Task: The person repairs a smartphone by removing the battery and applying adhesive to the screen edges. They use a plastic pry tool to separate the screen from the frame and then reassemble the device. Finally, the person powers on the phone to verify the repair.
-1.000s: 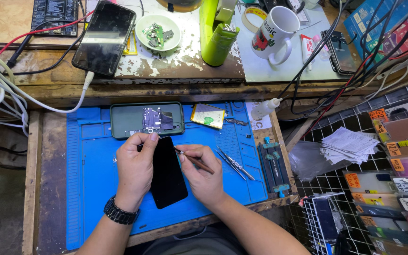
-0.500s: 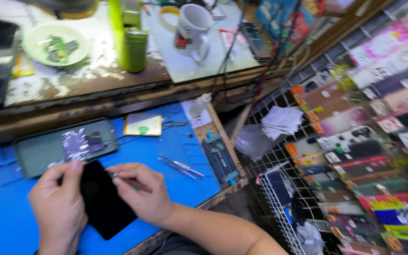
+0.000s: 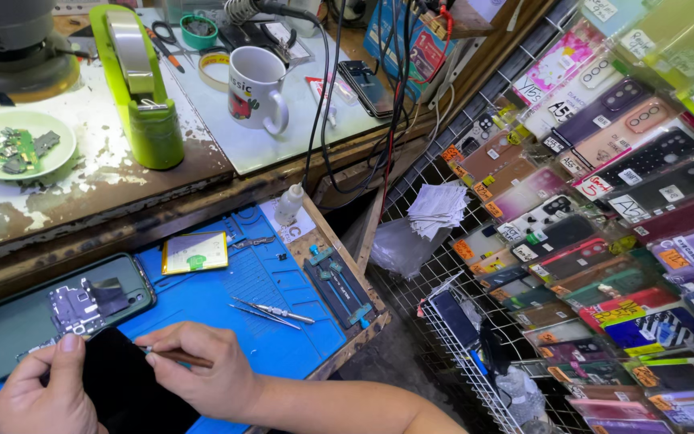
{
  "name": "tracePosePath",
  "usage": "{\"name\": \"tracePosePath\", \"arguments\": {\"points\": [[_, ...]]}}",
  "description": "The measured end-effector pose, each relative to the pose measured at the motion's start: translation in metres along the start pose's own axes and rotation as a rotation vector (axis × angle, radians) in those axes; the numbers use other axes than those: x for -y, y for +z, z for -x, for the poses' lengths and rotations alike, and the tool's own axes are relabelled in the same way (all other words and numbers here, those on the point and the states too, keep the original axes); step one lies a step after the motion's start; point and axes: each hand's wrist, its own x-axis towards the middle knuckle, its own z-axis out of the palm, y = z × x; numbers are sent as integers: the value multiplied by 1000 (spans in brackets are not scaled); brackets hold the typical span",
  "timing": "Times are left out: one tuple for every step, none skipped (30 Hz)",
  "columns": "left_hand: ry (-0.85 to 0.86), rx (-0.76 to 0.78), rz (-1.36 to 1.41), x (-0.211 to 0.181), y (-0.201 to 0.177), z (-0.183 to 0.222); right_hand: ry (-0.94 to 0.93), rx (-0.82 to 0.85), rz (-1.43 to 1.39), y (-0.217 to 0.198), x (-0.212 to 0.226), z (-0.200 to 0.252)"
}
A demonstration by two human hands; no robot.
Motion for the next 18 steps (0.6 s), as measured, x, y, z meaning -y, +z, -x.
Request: {"name": "tracePosePath", "arguments": {"points": [[13,0,11,7,-2,1,-4,-2,27,0,1,1],[26,14,38,13,-5,-1,-8,-5,54,-1,1,1],[24,22,57,17,-6,-5,-14,-11,81,-1,2,1],[22,31,76,19,-7,-8,-10,-11,70,-2,2,0],[0,25,83,21,-7,-8,-2,-6,59,-3,3,2],[-21,19,91,21,-8,-8,6,-1,47,-4,4,2],[-3,17,88,21,-7,-7,20,-3,40,-4,4,2],[16,15,84,21,-5,-7,34,-6,32,-5,4,2],[24,14,76,20,-5,-5,51,-11,24,-5,4,3],[32,13,68,18,-5,-4,53,-13,17,-4,4,4],[36,11,60,16,-4,-4,51,-15,12,-5,4,4],[32,7,54,14,-3,-4,49,-16,7,-5,4,3],[27,3,47,11,-2,-4,50,-16,9,-5,4,4],[15,-4,41,9,0,-3,50,-17,11,-5,4,5],[3,-11,38,6,2,-2,49,-16,14,-6,4,5],[8,-11,29,3,4,-2,38,-20,22,-6,4,4],[11,-10,19,0,5,-1,28,-26,29,-6,4,4],[14,-8,8,-3,7,0,18,-32,36,-6,4,5]]}}
